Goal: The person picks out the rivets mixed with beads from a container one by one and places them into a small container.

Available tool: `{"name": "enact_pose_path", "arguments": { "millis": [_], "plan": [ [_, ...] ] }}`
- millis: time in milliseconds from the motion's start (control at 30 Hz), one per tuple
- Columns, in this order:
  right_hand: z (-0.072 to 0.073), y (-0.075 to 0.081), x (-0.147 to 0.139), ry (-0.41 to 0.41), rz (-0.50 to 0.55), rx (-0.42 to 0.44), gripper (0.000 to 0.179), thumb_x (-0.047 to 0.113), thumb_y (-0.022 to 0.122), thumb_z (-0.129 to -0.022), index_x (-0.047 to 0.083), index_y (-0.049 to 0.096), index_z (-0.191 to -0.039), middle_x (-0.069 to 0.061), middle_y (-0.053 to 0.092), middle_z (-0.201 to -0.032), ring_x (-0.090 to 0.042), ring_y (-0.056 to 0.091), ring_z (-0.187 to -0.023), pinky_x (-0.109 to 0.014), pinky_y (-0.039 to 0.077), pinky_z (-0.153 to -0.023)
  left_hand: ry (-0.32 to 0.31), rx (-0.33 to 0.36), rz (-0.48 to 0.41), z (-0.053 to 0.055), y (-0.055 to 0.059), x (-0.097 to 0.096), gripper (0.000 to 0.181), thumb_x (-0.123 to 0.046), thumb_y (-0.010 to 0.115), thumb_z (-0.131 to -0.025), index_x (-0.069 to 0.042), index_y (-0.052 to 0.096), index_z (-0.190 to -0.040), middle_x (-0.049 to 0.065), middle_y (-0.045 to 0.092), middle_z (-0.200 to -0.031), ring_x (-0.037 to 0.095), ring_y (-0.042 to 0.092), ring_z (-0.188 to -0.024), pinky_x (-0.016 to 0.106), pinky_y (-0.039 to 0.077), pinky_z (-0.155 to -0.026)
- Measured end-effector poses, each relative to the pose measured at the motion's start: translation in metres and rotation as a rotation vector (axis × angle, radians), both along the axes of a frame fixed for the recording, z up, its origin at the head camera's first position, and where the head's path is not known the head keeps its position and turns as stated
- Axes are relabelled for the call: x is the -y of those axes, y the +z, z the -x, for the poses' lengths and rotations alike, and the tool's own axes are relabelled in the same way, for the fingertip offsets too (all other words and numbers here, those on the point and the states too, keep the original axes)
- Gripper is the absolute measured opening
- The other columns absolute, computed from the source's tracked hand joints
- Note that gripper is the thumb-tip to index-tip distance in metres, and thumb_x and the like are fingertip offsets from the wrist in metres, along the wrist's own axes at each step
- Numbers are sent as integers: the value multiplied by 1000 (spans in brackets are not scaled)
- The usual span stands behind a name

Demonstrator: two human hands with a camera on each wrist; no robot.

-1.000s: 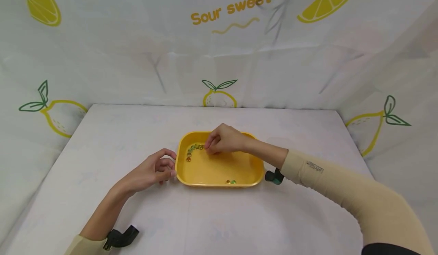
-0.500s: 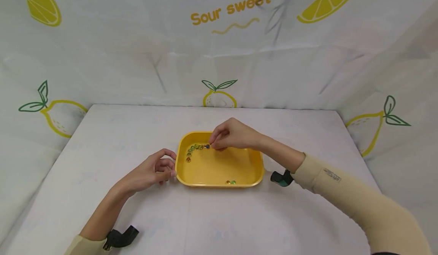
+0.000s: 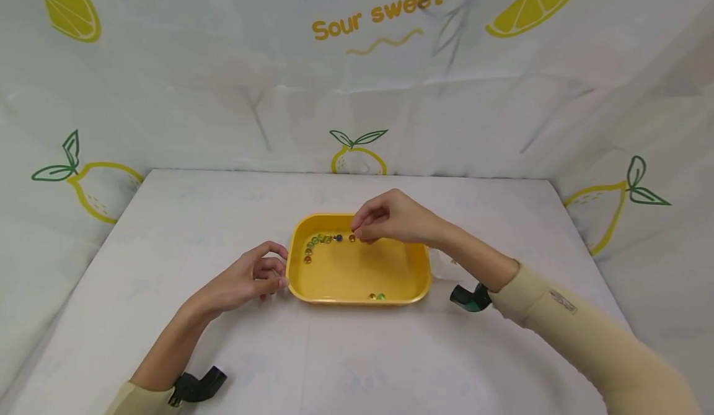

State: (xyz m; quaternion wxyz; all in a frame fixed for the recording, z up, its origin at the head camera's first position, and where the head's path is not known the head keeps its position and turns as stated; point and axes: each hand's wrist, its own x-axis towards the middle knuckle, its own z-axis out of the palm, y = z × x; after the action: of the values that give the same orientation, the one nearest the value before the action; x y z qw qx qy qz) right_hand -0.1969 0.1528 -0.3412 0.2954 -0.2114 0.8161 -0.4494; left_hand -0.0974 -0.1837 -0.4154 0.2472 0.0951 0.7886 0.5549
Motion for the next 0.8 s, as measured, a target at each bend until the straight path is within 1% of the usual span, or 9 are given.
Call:
{"name": "enact_pose_path", "arguments": {
  "millis": [33, 167, 300, 400, 500, 633, 700, 800],
  "plan": [
    [-1, 1, -2, -5, 1, -5, 23, 12, 81, -97, 0, 76, -116, -8, 82, -106, -34, 79, -102, -44, 65, -98, -1, -3, 0, 0, 0, 0, 44, -14, 71, -102, -4, 47, -138, 8, 68, -100, 21, 60, -81, 29, 50, -61],
    [-2, 3, -11, -17, 14, -29, 25, 12, 81, -96, -1, 76, -117, -7, 83, -105, -25, 80, -97, -44, 65, -97, -3, -16, 2, 0, 0, 0, 44, -14, 72, -101, -3, 48, -137, 9, 69, -100, 21, 61, -80, 28, 49, -60],
    [-4, 4, -24, -35, 20, -33, 26, 15, 82, -96, -1, 76, -116, -6, 83, -105, -20, 80, -96, -40, 65, -95, -5, -22, 5, 0, 0, 0, 44, -14, 72, -101, -2, 48, -136, 9, 71, -100, 21, 61, -79, 28, 49, -60],
    [-7, 5, -34, -55, 19, -41, 25, 16, 81, -97, 0, 76, -116, -11, 82, -106, -21, 80, -96, -38, 65, -94, -7, -22, 4, 0, 0, 0, 44, -14, 72, -101, -2, 48, -136, 9, 71, -100, 22, 61, -80, 27, 49, -60],
    [-10, 7, -45, -77, 18, -64, 24, 18, 81, -98, 2, 76, -114, -15, 81, -106, -27, 79, -97, -39, 65, -94, -8, -22, 2, 1, 0, 0, 44, -14, 72, -101, -3, 48, -136, 9, 70, -100, 22, 62, -81, 28, 50, -61],
    [-14, 10, -58, -116, 14, -91, 23, 22, 82, -98, 4, 76, -112, -10, 80, -103, -34, 77, -99, -38, 66, -93, -7, -18, 3, 1, 0, 0, 44, -14, 72, -101, -3, 48, -136, 10, 70, -100, 22, 62, -82, 28, 50, -61],
    [-15, 11, -64, -128, 17, -102, 22, 23, 81, -98, 5, 76, -111, -7, 79, -102, -35, 77, -99, -37, 66, -93, -6, -16, 2, 1, 0, 0, 44, -14, 72, -101, -3, 47, -136, 10, 70, -100, 22, 62, -82, 28, 50, -61],
    [-18, 14, -70, -133, 29, -119, 23, 22, 80, -99, 4, 76, -112, -5, 79, -102, -34, 77, -99, -35, 66, -93, -5, -13, -1, 1, -1, 0, 44, -14, 72, -101, -3, 47, -136, 10, 70, -100, 22, 60, -80, 28, 50, -61]
  ]
}}
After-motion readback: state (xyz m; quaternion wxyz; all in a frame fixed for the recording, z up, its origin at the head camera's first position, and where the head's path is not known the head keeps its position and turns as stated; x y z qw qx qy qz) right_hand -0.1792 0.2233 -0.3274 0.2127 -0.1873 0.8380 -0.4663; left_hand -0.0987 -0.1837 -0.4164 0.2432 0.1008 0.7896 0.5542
